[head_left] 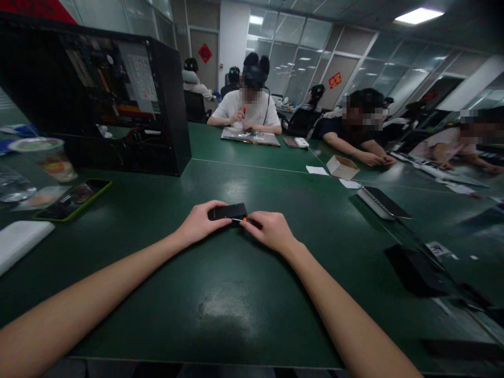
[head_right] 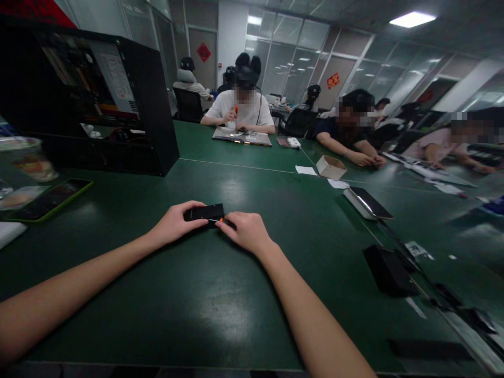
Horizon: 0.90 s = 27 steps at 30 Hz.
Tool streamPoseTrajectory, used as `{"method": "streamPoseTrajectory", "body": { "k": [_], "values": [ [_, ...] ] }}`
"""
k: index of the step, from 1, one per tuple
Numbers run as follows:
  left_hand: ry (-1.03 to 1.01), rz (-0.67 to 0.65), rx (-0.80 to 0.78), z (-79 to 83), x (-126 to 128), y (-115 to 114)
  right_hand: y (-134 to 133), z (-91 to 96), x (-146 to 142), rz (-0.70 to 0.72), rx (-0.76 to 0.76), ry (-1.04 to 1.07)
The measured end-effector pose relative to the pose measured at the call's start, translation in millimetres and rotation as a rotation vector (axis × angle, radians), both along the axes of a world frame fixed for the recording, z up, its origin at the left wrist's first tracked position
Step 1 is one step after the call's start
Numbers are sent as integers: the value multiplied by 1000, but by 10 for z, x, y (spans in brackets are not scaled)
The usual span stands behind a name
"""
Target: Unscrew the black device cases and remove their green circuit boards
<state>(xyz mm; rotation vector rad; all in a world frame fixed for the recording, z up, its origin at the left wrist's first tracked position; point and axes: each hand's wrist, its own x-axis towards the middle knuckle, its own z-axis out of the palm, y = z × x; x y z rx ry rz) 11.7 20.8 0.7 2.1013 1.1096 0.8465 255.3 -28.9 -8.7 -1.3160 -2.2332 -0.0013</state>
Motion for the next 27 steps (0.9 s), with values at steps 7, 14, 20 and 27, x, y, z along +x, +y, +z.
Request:
{"method": "streamPoseTrajectory", "body": {
  "k": [7, 14, 20, 27],
  "values": [
    [-7, -21, -5, 8, -2, -4, 30, -11, 29, 17, -5, 27],
    [12, -47, -9, 11, -6, -8, 27, 135, 324, 21, 17, -31],
    [11, -49, -7, 4, -7, -7, 2, 158, 287, 21, 42, -53],
    [-11, -82, -19, -20, -3, -3, 21, -19, 41, 65, -26, 92]
  ]
}}
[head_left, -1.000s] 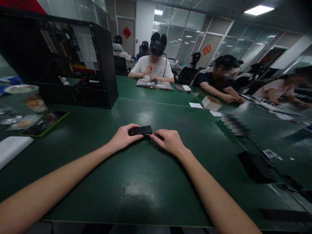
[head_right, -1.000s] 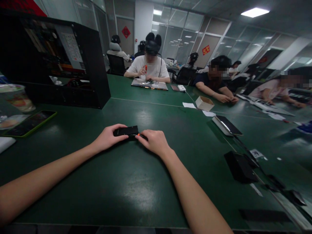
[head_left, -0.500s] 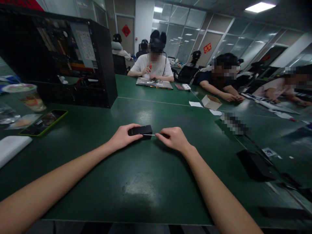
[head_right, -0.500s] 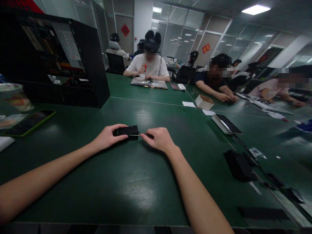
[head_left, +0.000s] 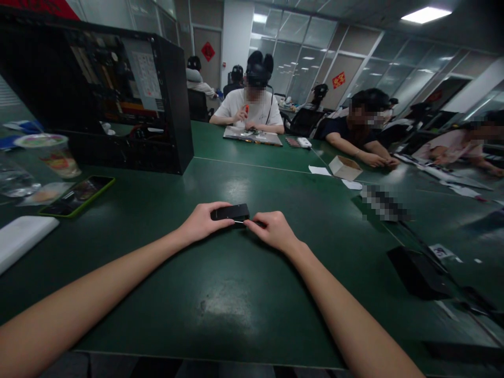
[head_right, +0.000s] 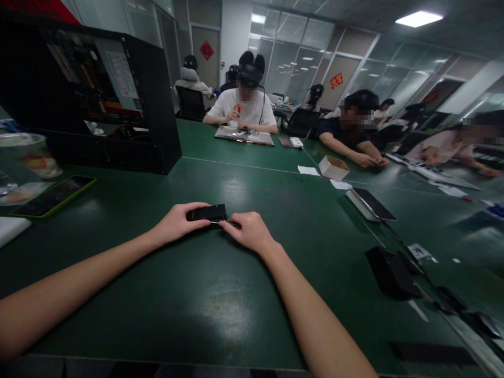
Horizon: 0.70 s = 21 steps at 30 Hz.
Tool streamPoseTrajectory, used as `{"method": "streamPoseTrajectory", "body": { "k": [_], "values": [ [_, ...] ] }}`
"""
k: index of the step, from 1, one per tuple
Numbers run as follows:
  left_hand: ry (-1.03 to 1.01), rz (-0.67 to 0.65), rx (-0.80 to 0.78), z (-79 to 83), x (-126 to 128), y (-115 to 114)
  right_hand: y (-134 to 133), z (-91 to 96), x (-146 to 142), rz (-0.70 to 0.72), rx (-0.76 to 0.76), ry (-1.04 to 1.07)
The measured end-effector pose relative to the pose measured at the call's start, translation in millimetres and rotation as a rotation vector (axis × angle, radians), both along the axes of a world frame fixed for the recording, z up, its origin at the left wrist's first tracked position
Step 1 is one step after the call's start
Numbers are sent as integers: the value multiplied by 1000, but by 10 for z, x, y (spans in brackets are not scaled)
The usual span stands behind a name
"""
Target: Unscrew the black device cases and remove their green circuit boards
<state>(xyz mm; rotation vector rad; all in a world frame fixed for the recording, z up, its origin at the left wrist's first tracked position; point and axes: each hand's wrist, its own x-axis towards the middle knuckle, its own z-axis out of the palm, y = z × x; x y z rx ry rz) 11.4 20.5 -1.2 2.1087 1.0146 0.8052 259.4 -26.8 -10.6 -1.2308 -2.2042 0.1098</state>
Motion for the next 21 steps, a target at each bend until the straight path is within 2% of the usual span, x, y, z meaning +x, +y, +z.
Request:
{"method": "streamPoseTrajectory", "body": {
  "k": [3, 11, 21],
  "values": [
    [-8, -12, -20, 6, -1, -4, 39, -38, -5, 3, -9, 19],
    [19, -57, -15, 16, 7, -36, 57, 6, 115, 57, -15, 2],
    [33, 8, 16, 38, 0, -34, 67, -97, -47, 10, -8, 11]
  ]
}}
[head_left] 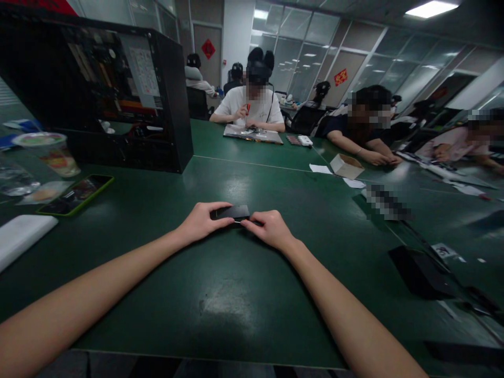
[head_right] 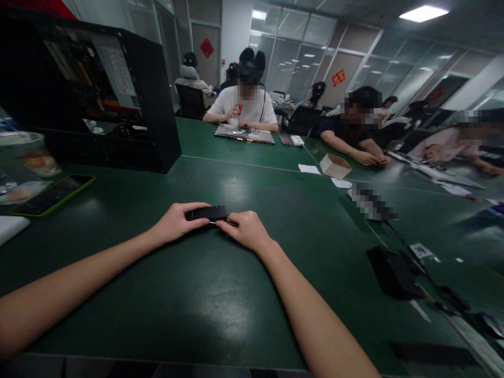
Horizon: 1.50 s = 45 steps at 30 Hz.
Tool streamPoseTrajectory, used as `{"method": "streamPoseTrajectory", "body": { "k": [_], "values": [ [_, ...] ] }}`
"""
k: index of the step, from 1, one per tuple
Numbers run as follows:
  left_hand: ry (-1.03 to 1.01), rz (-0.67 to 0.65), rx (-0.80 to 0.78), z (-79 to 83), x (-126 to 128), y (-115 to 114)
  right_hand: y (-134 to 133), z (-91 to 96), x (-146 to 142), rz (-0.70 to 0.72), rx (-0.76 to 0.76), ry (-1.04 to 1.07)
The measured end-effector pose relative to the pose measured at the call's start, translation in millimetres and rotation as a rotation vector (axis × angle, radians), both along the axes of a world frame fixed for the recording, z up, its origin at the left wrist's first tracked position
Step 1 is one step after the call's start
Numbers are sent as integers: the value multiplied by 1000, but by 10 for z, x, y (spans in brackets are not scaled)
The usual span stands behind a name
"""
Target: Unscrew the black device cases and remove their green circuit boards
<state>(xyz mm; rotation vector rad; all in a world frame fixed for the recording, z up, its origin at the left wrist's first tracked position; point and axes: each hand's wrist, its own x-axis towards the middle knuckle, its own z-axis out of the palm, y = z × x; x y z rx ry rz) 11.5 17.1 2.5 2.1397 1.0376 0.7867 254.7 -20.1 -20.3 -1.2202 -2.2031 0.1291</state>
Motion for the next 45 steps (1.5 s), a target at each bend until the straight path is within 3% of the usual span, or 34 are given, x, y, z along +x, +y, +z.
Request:
{"method": "streamPoseTrajectory", "body": {
  "k": [7, 14, 19, 23, 30, 34, 38, 40, 45],
  "values": [
    [-22, 49, 22, 15, 19, -33, 1, 106, 210, -54, 8, -36],
    [-259, 102, -76, 2, 10, 4, 104, 80, 538, -309, 36, 4],
    [-214, 147, -143, -18, 5, 23, 158, -10, 464, -420, -6, -39],
    [-85, 130, -50, -24, -14, 36, 123, -19, 340, -412, -38, -106],
    [241, 119, 215, -98, -111, 193, 63, 49, 204, -300, -23, -146],
    [267, 104, 257, -104, -129, 217, 3, 123, 93, -161, 30, -101],
    [295, 103, 290, -100, -145, 234, -122, 202, -84, 98, 71, -17],
    [321, 111, 307, -108, -159, 257, -181, 229, -174, 211, 57, -75],
    [333, 99, 306, -132, -190, 307, -267, 272, -293, 238, 22, -252]
  ]
}}
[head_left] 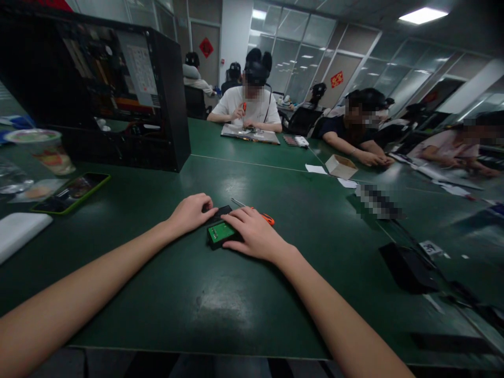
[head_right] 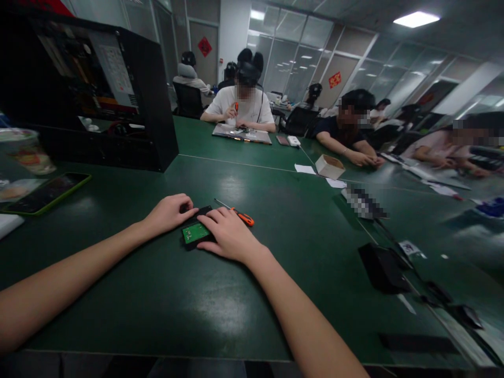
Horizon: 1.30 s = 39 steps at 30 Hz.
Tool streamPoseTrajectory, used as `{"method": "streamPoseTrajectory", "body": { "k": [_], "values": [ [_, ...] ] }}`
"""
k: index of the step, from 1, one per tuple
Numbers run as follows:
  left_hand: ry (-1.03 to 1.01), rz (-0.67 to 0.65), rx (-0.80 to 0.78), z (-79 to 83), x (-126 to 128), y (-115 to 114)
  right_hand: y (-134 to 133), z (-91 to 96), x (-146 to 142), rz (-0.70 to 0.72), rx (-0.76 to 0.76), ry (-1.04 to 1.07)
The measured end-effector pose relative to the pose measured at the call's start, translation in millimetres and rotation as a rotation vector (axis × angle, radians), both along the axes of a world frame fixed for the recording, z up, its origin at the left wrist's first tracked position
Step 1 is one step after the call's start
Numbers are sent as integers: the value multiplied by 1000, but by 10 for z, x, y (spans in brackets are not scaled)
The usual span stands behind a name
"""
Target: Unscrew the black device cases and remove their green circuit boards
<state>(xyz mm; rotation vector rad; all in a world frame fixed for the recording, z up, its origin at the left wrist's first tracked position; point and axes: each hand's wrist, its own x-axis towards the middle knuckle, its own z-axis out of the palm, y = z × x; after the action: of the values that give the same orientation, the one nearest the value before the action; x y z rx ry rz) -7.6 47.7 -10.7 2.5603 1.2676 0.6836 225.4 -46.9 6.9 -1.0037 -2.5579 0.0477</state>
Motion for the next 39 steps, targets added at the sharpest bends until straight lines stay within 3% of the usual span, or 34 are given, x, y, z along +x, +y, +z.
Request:
{"method": "streamPoseTrajectory", "body": {
  "k": [8, 12, 15, 18, 20, 21, 24, 27, 30, 33, 36, 39],
  "values": [
    [-20, 10, 32, 28, -3, -33, -98, 106, -27, 28, -182, 3],
    [21, 15, 36, 40, -9, -34, 17, 201, 207, -102, -222, 195],
    [36, 6, 14, 52, -12, -32, 160, 311, 741, -400, -97, 305],
    [9, 5, 8, 66, -3, -49, 206, 400, 1499, -829, -8, 172],
    [-30, 6, 2, 72, 11, -75, 145, 409, 1990, -1164, -94, -27],
    [-51, 4, 0, 73, 20, -89, 94, 395, 2201, -1260, -127, -50],
    [-84, -8, -1, 65, 43, -120, -87, 306, 2659, -1497, -236, -67],
    [-119, -60, -2, 43, 61, -127, -224, 221, 2885, -1663, -374, -67],
    [-215, -110, -29, 31, 91, -140, -273, 190, 2939, -1718, -426, -35],
    [-341, -127, -121, 46, 148, -202, -215, 200, 2827, -1676, -316, 36],
    [-441, -169, -295, 72, 217, -300, -58, 212, 2499, -1418, -82, 154],
    [-443, -211, -310, 82, 270, -380, 103, 173, 1929, -1039, 69, 286]
  ]
}}
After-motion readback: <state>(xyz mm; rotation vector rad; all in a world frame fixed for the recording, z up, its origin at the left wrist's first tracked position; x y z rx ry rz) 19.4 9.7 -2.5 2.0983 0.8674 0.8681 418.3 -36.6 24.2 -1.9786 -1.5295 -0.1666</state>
